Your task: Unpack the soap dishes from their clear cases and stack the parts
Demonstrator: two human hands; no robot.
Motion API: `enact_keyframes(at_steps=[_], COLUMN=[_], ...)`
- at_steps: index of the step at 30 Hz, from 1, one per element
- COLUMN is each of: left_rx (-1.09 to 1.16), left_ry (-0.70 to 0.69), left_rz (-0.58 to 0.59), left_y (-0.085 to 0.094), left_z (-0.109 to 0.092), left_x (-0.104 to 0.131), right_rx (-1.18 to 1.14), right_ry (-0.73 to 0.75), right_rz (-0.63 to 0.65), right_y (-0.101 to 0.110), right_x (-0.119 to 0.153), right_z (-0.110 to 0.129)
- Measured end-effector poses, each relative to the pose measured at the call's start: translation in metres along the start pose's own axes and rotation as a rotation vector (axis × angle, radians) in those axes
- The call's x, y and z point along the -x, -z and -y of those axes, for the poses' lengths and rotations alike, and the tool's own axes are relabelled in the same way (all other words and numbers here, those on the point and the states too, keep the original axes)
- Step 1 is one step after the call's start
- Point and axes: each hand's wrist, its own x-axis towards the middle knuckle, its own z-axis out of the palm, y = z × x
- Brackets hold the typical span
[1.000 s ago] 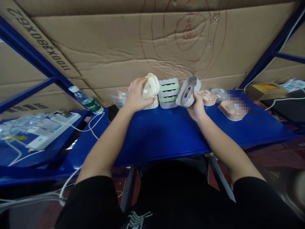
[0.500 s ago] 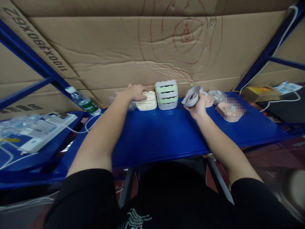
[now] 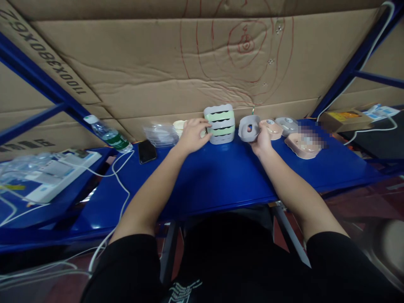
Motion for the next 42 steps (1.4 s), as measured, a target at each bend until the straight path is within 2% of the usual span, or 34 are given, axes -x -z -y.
enact_keyframes(at_steps=[3, 5, 10, 14, 17, 20, 25, 28, 30, 34, 42], left_rx=[0.043, 0.052, 0.056, 0.022, -0.047, -0.136, -0.215, -0.226, -0.226, -0.226, -0.238], left_ry=[-0.055, -0.073, -0.165, -0.216, -0.219, -0.183, -0.102, -0.056, -0.032, -0.033, -0.022], left_rz=[-0.032, -0.041, -0.017, 0.042, 0.054, 0.009, -0.021, -0.002, 0.021, 0.023, 0.03], left_y=[-0.023, -0.035, -0.06, -0.072, -0.072, -0.066, -0.054, -0.052, -0.054, -0.061, -0.068], left_z=[-0.013, -0.016, -0.017, -0.021, -0.027, -0.034, -0.037, -0.029, -0.023, -0.016, -0.021], left_x=[0.017, 0.027, 0.047, 0.052, 0.049, 0.036, -0.012, -0.039, -0.048, -0.045, -0.034], right_rx=[0.114, 0.191, 0.194, 0.219, 0.257, 0.291, 0.344, 0.365, 0.374, 0.392, 0.429], right_ry=[0.002, 0.003, 0.017, 0.018, 0.069, 0.107, 0.113, 0.111, 0.125, 0.122, 0.191], right_rz=[-0.155, -0.205, -0.169, -0.101, -0.075, -0.055, 0.009, 0.036, 0.042, 0.063, 0.1], right_y=[0.003, 0.006, 0.008, 0.006, 0.005, 0.004, 0.004, 0.006, 0.007, 0.008, 0.009], right_x=[-0.007, -0.011, -0.016, -0.011, -0.006, -0.003, -0.002, -0.003, -0.005, -0.007, -0.006], right_z=[0.0, 0.0, 0.002, 0.001, 0.001, 0.001, -0.003, -0.005, -0.006, -0.007, -0.011])
